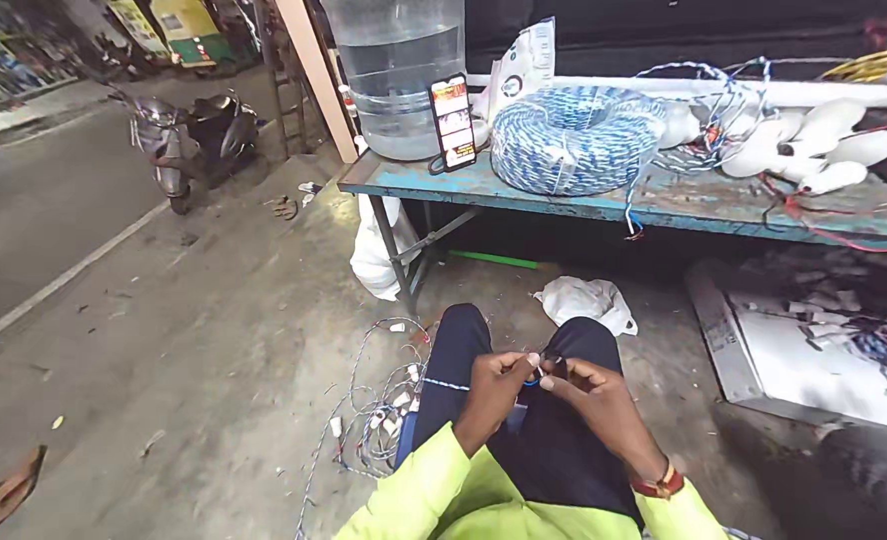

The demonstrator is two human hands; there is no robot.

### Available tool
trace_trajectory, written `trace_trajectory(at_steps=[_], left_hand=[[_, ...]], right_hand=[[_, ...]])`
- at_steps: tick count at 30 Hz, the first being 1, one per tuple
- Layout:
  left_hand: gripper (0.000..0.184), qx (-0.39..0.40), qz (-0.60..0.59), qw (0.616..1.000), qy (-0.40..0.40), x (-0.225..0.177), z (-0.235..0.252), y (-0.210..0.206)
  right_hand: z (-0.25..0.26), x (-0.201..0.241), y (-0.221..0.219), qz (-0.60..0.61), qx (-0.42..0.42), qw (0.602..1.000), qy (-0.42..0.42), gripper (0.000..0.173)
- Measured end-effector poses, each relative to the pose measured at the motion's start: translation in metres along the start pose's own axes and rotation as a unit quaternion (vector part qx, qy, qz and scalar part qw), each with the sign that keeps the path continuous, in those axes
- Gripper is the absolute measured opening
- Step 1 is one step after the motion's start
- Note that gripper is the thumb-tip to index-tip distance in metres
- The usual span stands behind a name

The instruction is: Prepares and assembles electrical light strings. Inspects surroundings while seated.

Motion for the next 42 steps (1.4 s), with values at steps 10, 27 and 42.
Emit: trace_trajectory(at_steps=[10,27,42], left_hand=[[0.052,-0.048,-0.009,0.998,-0.05,0.015,-0.021,0.004],[0.02,0.096,0.387,0.9,-0.174,0.013,-0.028,-0.014],[0.01,0.089,-0.148,0.94,0.294,0.063,-0.017,0.0]], right_hand=[[-0.014,-0.006,-0.014,-0.201,0.036,0.976,-0.08,0.03],[-0.005,-0.009,0.013,-0.137,0.024,0.984,-0.112,0.021],[-0.022,-0.036,0.012,-0.214,0.044,0.976,-0.008,0.029]])
Point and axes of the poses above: each hand's wrist, its own z-axis towards the middle knuckle, its own y-axis out of the back of the hand, x = y × z, the point moved 6 cm from there along z, towards the middle knuckle, and after that the axes turned 8 degrees about x, right-handed, at the moved point
